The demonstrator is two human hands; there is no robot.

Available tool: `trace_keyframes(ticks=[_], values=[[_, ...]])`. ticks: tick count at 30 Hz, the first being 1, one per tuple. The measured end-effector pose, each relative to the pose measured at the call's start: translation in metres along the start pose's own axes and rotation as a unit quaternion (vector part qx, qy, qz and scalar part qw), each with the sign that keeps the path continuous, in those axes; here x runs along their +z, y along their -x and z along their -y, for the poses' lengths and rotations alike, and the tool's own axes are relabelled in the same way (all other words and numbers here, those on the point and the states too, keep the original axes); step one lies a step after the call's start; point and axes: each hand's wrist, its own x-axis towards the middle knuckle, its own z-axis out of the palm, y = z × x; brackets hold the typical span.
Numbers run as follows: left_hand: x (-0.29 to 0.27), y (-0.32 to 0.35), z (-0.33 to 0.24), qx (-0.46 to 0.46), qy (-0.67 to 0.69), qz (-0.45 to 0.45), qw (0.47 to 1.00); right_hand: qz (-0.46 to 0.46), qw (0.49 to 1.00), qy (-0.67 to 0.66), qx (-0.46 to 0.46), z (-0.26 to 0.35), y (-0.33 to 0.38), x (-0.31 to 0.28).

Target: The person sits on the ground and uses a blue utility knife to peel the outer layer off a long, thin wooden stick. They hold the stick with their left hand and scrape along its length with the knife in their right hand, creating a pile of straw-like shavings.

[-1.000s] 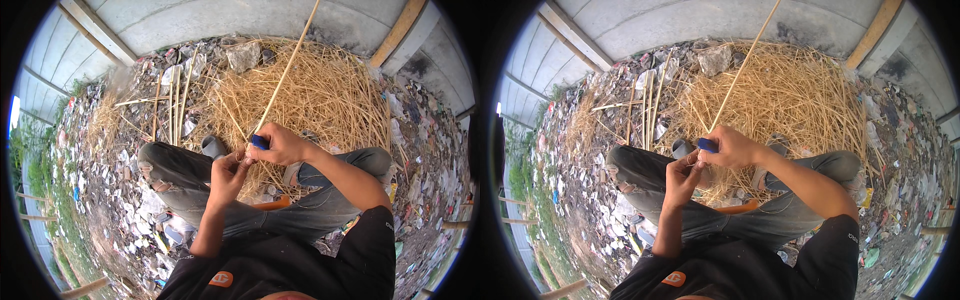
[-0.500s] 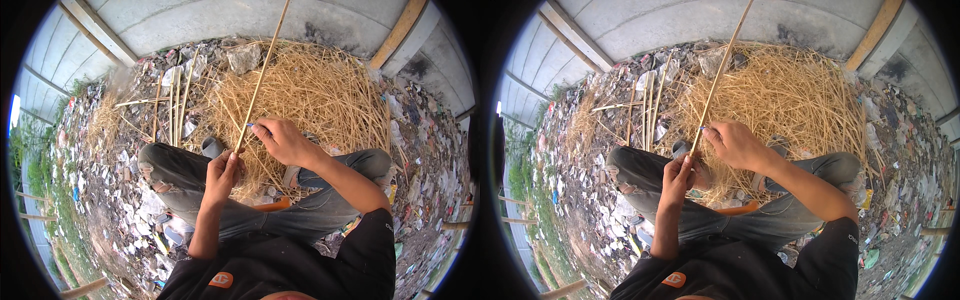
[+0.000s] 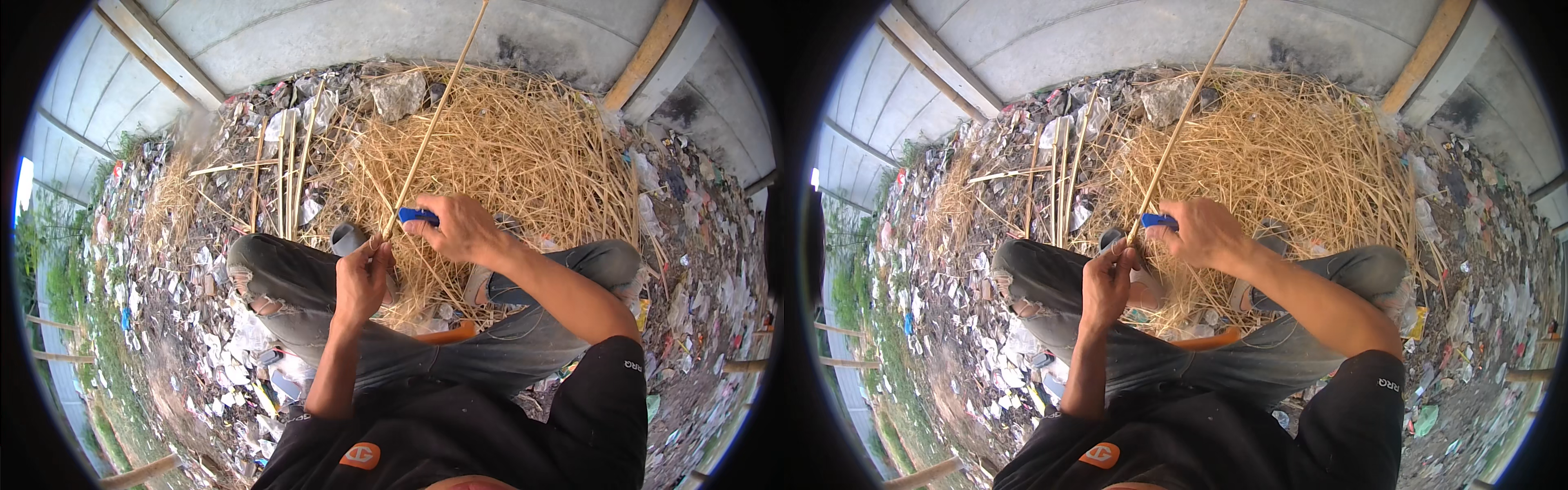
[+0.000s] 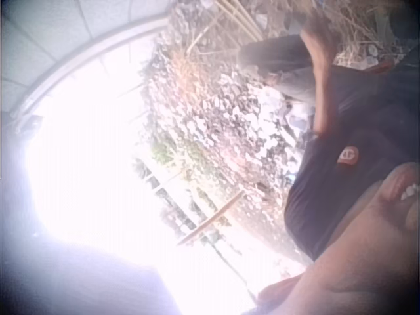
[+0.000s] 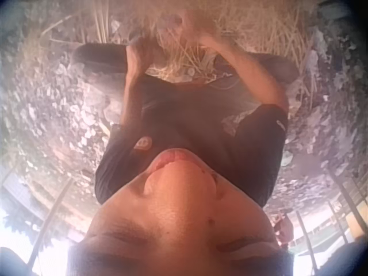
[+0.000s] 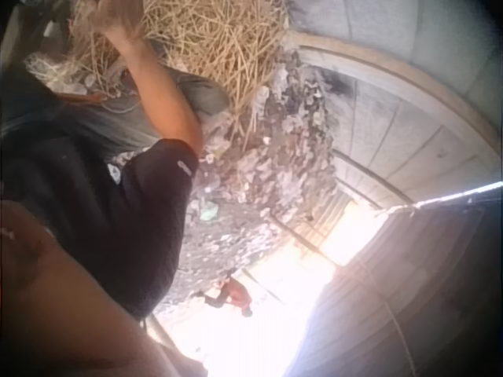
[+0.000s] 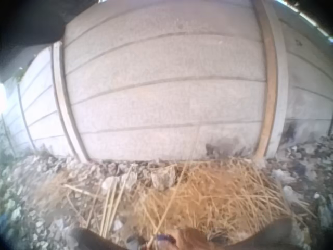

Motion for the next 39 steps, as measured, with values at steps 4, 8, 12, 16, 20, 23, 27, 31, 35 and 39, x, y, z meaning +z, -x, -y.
trace_keyframes(ticks=[4,8,12,16,20,23,27,31,35,39], values=[[-0.010,0.022,-0.001,-0.001,0.006,0.052,0.999,-0.131,0.978,-0.051,0.153,-0.083,-0.047,-0.074],[-0.021,0.041,0.016,0.019,0.036,0.078,0.996,-0.139,0.980,-0.013,0.140,-0.095,-0.047,-0.090],[-0.022,0.038,0.029,-0.003,0.058,0.045,0.997,0.046,0.998,-0.030,0.006,-0.022,-0.004,-0.002],[-0.026,0.032,0.016,0.051,0.029,0.020,0.998,-0.020,0.983,0.052,-0.178,-0.008,0.002,0.015],[-0.041,0.031,0.031,0.067,-0.032,0.013,0.997,0.016,0.999,0.002,0.030,-0.034,-0.029,-0.001],[-0.061,0.060,0.038,0.098,-0.096,0.050,0.989,-0.168,0.965,-0.081,0.183,-0.113,-0.058,-0.086],[-0.086,0.102,0.036,0.072,-0.127,0.072,0.987,-0.217,0.949,0.037,0.227,-0.195,-0.057,-0.152],[-0.095,0.107,0.046,0.002,-0.084,0.067,0.994,-0.241,0.944,-0.063,0.215,-0.155,-0.061,-0.127],[-0.106,0.113,0.049,-0.075,-0.007,0.079,0.994,-0.221,0.918,-0.310,0.114,-0.124,-0.063,-0.117],[-0.106,0.113,0.061,-0.048,0.034,0.089,0.994,-0.240,0.888,-0.386,0.072,-0.100,-0.065,-0.102]])
